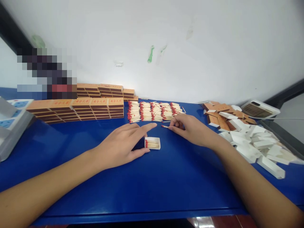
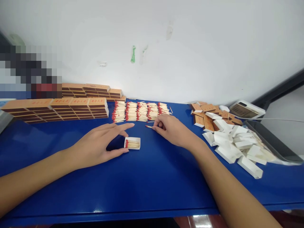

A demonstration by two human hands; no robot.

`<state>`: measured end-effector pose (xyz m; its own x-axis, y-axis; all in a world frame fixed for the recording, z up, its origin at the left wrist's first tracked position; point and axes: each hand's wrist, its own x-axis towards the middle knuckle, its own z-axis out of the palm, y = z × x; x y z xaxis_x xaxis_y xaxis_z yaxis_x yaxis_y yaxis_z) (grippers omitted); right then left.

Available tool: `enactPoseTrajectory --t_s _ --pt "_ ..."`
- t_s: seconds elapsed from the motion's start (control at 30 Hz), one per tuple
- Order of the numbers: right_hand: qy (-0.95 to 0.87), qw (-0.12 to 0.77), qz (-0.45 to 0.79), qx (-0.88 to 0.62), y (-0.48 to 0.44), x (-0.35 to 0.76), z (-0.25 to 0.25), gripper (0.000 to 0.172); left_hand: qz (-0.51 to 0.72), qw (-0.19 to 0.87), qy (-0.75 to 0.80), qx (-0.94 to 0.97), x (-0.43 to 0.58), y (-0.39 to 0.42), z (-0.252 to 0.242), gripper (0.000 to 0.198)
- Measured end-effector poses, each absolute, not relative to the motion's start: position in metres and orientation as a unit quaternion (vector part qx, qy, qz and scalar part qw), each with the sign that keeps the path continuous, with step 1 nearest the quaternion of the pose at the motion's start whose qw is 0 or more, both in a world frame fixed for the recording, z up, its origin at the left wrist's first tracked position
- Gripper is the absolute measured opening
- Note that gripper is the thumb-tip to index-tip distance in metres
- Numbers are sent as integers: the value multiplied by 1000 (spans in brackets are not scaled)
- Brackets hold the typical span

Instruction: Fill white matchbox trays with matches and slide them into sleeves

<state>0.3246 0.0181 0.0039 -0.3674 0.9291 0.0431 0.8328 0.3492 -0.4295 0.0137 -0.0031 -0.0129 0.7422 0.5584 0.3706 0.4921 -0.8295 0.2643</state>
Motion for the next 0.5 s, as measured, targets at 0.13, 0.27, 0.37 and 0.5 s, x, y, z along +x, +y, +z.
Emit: enactPoseTrajectory --t_s 0.13,0.27,0.37,0.5 --pt "-809 153 172 -541 16 326 7 21 224 70 280 931 14 -3 -13 71" --pt "-807 197 198 -521 6 314 12 19 222 72 288 929 14 -2 -13 71" --pt "-814 215 230 -489 -5 297 14 16 227 71 287 928 14 -2 -13 71" --pt "-835 206 242 -450 -14 280 10 11 232 71 283 928 14 -2 -14 70"
